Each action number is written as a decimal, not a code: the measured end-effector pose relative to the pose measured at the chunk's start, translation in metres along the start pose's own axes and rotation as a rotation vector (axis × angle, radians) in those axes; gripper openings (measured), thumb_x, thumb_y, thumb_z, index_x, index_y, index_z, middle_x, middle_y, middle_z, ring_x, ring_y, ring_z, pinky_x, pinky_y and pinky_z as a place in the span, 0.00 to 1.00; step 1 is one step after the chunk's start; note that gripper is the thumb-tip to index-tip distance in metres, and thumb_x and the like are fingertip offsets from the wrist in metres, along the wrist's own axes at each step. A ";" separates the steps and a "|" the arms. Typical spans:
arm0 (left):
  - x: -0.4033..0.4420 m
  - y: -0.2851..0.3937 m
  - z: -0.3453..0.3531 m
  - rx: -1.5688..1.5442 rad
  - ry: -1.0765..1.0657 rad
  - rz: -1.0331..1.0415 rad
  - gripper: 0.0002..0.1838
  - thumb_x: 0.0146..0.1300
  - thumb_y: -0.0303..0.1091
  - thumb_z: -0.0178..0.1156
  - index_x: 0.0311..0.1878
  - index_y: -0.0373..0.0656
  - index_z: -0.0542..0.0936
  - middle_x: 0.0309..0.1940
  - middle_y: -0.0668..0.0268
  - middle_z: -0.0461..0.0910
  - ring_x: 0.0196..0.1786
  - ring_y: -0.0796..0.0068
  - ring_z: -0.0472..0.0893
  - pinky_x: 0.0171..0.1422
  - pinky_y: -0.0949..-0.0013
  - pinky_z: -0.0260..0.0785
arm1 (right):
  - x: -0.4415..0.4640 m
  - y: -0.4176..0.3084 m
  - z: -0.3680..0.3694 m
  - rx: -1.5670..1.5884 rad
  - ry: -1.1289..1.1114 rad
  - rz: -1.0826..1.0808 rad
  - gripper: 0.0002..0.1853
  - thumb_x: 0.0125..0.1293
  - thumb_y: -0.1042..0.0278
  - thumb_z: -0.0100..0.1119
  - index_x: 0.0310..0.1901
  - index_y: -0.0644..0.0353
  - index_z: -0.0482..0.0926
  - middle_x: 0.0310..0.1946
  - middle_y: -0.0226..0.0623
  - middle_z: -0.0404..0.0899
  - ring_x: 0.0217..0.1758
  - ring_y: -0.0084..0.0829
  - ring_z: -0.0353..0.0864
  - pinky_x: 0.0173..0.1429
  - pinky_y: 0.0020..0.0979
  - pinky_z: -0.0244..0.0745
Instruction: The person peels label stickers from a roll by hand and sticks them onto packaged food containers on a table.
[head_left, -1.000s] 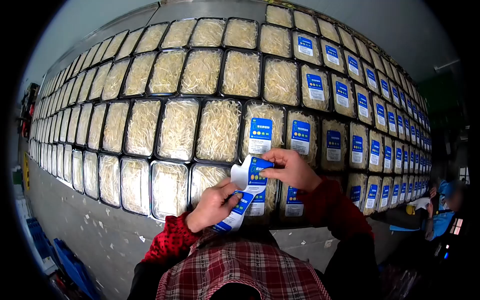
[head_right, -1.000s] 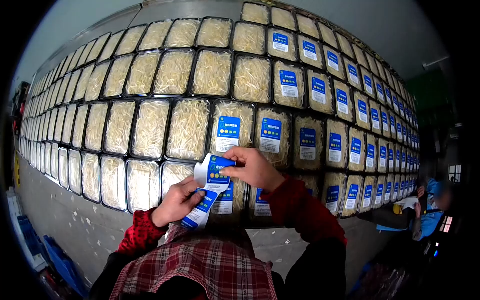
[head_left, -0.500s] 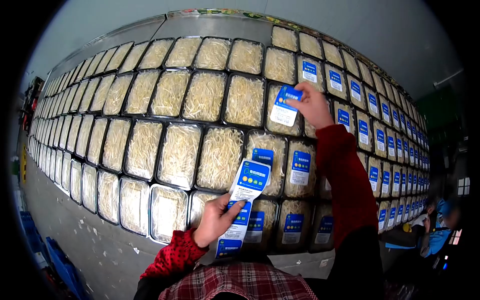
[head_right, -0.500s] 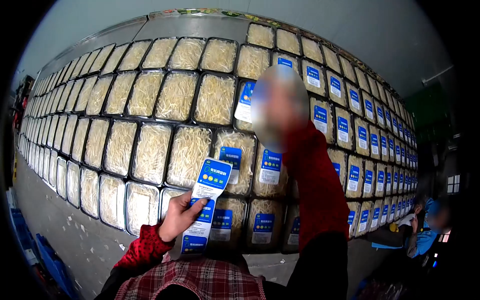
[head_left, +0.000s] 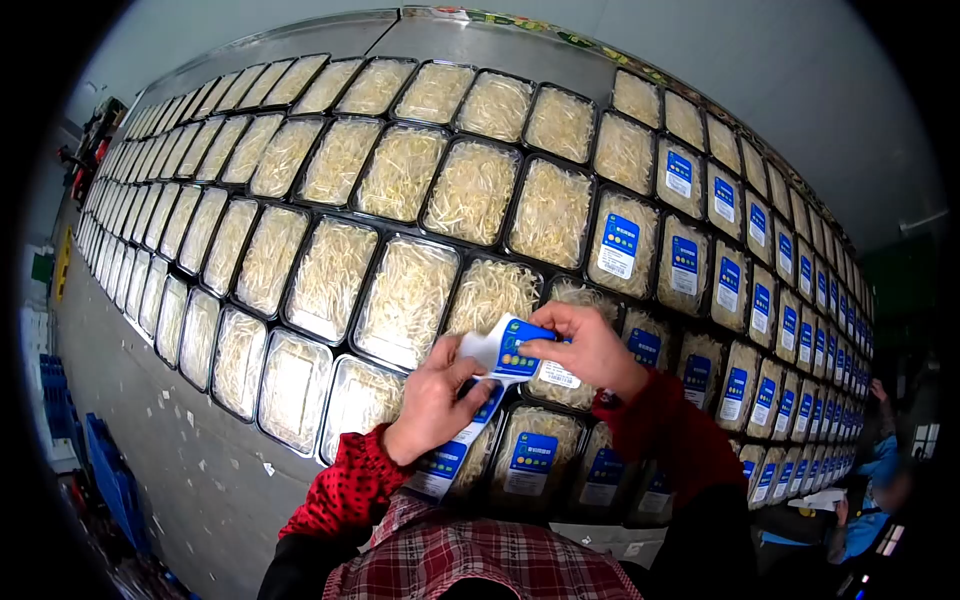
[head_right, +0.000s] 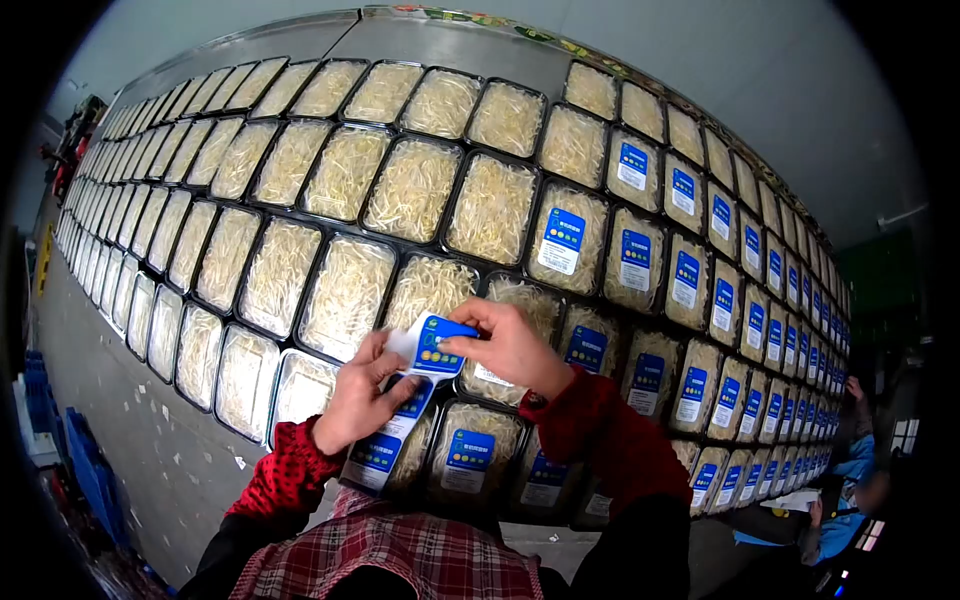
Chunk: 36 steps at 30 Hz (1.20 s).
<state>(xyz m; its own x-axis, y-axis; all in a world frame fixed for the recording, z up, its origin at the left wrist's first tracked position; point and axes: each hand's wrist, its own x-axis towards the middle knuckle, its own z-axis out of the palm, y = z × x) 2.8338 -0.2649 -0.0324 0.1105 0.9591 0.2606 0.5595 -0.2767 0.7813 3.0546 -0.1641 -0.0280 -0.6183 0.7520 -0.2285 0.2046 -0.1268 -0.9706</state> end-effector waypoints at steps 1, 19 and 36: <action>0.008 0.000 0.000 0.001 0.003 0.001 0.09 0.61 0.28 0.68 0.43 0.38 0.82 0.40 0.53 0.79 0.37 0.50 0.82 0.39 0.57 0.74 | -0.002 -0.001 0.006 -0.028 0.019 -0.024 0.14 0.61 0.72 0.72 0.47 0.66 0.82 0.35 0.34 0.86 0.35 0.19 0.82 0.39 0.25 0.77; 0.006 -0.011 -0.038 -0.314 -0.106 -0.320 0.13 0.70 0.30 0.62 0.54 0.34 0.80 0.38 0.50 0.81 0.40 0.57 0.82 0.45 0.63 0.73 | 0.129 -0.012 -0.085 -1.157 0.536 -0.218 0.35 0.50 0.60 0.78 0.60 0.58 0.76 0.54 0.46 0.80 0.46 0.45 0.83 0.50 0.39 0.78; 0.064 -0.026 -0.037 0.165 0.022 0.054 0.11 0.54 0.25 0.70 0.42 0.35 0.84 0.65 0.50 0.72 0.63 0.47 0.74 0.65 0.57 0.69 | 0.075 -0.019 -0.012 0.144 -0.034 0.034 0.18 0.64 0.76 0.70 0.53 0.70 0.78 0.41 0.33 0.83 0.44 0.20 0.81 0.53 0.26 0.77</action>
<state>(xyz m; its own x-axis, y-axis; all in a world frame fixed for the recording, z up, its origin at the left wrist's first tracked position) 2.7955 -0.1988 -0.0154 0.1272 0.9410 0.3136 0.6804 -0.3129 0.6627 3.0134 -0.0978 -0.0257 -0.6386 0.7237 -0.2616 0.1162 -0.2454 -0.9624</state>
